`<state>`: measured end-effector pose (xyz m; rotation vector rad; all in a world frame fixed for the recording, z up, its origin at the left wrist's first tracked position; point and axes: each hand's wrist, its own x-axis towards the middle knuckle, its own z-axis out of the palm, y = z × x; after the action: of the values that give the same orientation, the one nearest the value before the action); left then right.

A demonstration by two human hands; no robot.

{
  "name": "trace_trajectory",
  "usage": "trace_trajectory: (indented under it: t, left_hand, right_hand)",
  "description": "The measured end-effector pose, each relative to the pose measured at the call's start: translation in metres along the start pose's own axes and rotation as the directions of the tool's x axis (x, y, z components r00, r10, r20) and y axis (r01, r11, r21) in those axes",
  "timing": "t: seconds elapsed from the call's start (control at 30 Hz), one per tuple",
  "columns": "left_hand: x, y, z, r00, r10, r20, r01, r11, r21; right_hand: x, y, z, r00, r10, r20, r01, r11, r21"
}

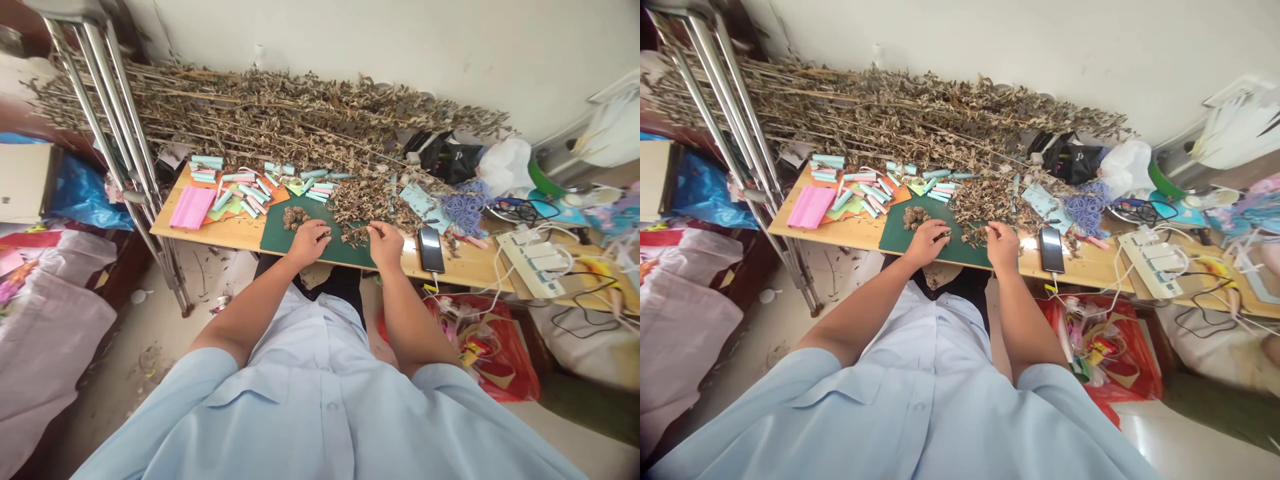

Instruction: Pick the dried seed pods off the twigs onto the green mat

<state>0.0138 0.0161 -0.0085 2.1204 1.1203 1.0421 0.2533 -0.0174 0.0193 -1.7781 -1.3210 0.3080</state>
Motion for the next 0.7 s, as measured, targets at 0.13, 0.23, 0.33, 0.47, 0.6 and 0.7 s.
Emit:
trace_trajectory:
  t: [0.13, 0.23, 0.33, 0.47, 0.6, 0.7]
  left_hand:
    - [-0.001, -0.003, 0.003, 0.999, 0.045, -0.027, -0.045, 0.999, 0.008]
    - [-0.001, -0.003, 0.003, 0.999, 0.041, -0.036, -0.041, 0.999, 0.004]
    - [-0.001, -0.001, 0.001, 0.998, 0.042, -0.038, -0.042, 0.999, -0.007]
    - [0.0, 0.001, -0.001, 0.997, 0.063, -0.053, -0.065, 0.997, -0.04]
    - [0.0, -0.001, 0.0, 0.992, 0.097, -0.082, -0.101, 0.994, -0.045]
    - [0.0, -0.002, 0.0, 0.991, 0.1, -0.086, -0.104, 0.994, -0.04]
  right_hand:
    - [0.003, -0.001, 0.0, 0.998, -0.017, -0.057, 0.021, 0.997, 0.07]
    - [0.006, -0.001, -0.002, 0.998, -0.001, -0.056, 0.005, 0.997, 0.072]
    - [0.006, 0.0, 0.0, 0.991, 0.016, -0.135, -0.001, 0.994, 0.112]
    - [0.005, -0.001, 0.011, 0.996, 0.05, -0.07, -0.031, 0.968, 0.25]
    - [0.004, -0.009, 0.027, 0.996, 0.087, -0.026, -0.073, 0.935, 0.347]
    - [0.004, -0.012, 0.03, 0.994, 0.061, -0.088, -0.03, 0.95, 0.312]
